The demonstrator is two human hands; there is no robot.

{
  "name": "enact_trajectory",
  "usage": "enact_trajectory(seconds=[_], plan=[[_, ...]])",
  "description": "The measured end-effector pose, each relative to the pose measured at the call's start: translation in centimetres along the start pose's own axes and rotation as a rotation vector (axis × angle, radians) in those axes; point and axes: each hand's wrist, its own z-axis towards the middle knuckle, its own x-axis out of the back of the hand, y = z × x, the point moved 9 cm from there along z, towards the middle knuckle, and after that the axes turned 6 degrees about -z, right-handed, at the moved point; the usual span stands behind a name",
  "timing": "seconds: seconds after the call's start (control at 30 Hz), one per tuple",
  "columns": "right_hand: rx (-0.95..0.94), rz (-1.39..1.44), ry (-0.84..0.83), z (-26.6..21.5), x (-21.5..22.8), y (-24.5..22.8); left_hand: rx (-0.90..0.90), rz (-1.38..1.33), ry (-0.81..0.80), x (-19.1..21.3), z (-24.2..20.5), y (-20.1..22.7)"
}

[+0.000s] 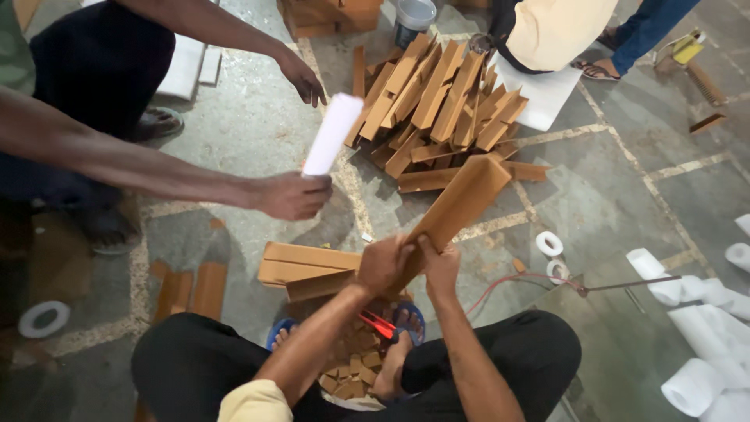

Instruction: The person sits on the floor and uses a red utility knife to cut long strips of brown cardboard. They repeatedly cut the cardboard into smaller pieces and place them into a pile. Another person occasionally hands them white paper rolls.

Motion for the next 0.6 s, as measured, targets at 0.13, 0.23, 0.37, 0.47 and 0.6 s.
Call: enact_trajectory(seconds=[0.13,0.23,0.37,0.47,0.6], plan=[[-0.039,0.39,-0.335,0.6,-0.9,-0.6,0.164,-0.429,-0.236,-1.4,1.1,-1.6],[-0.073,0.525,-0.439,-0.2,-1.4,-1.1,0.329,-0.736,-0.483,-3.2,0.4,-2.9],[-0.107,-0.042,-0.477,0.3,-0.6,-2.3,0.27,-0.41,-0.458,-1.6,2.2,-3.4],[-0.116,-0.414,-0.616,-0.7,-1.2,-2.1,0.183,-0.007,-0.474,-0.8,2.4,-2.8],[0.234,-0.431,-0.277,-1.1,-1.1,-3.9,0.248,0.028,-0.436,-1.3,1.4,-2.8]])
